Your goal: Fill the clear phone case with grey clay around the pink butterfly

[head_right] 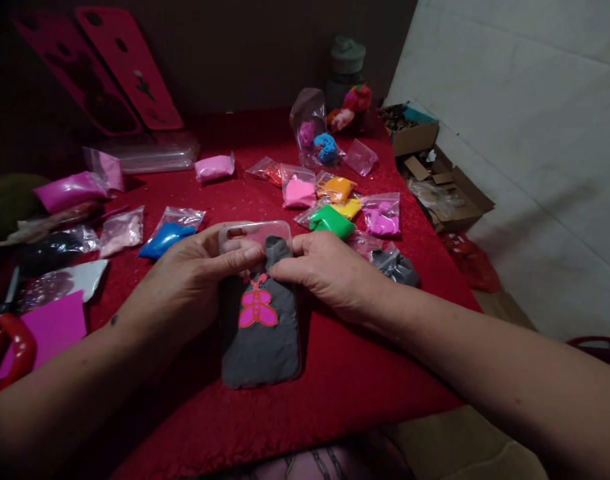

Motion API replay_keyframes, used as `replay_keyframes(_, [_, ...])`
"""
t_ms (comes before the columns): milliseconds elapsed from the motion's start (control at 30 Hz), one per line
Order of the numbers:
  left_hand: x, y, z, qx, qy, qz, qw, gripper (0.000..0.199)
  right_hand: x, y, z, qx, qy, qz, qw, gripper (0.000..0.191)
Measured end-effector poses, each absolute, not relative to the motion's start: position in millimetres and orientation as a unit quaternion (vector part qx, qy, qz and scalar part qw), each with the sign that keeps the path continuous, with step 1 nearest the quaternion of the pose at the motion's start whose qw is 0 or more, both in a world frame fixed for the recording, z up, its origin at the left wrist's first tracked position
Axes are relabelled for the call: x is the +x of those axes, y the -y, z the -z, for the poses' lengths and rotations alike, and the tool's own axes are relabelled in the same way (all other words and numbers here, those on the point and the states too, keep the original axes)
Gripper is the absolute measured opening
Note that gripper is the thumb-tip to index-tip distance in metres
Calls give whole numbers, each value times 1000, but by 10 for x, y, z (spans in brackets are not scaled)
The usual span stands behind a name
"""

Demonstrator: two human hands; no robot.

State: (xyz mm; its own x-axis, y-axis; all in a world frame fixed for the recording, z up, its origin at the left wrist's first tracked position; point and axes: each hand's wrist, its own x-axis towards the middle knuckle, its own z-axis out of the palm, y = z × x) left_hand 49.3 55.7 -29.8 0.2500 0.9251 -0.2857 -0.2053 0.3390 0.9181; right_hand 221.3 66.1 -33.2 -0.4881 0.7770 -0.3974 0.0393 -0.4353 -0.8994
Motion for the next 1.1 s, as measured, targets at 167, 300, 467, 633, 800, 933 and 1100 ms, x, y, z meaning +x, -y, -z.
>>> replay_keyframes(167, [501, -562, 297, 400, -469, -418, 667, 23, 2209, -657, 318, -422, 451, -741, 263, 6])
replay_keyframes(300, [495, -564, 300, 417, -473, -414, 657, 26, 2196, -649, 311, -416, 420, -755, 284, 3])
replay_keyframes(467, [488, -556, 314, 437, -482, -410, 639, 30, 2202, -640, 344, -439, 447, -728, 277, 4])
replay_keyframes(633, [494, -552, 304, 428, -485, -409, 644, 30, 2203, -638, 347, -455, 475, -702, 273, 4])
replay_keyframes(800, [511, -553, 277, 413, -496, -411, 644, 35, 2185, -633, 311, -461, 459, -706, 280, 1])
replay_keyframes(933, [521, -564, 270, 407, -490, -419, 647, 37, 2190, -635, 313, -427, 433, -738, 292, 7])
replay_keyframes(1100, [524, -565, 266, 398, -488, -416, 655, 35, 2199, -647, 358, -432, 453, -727, 281, 8])
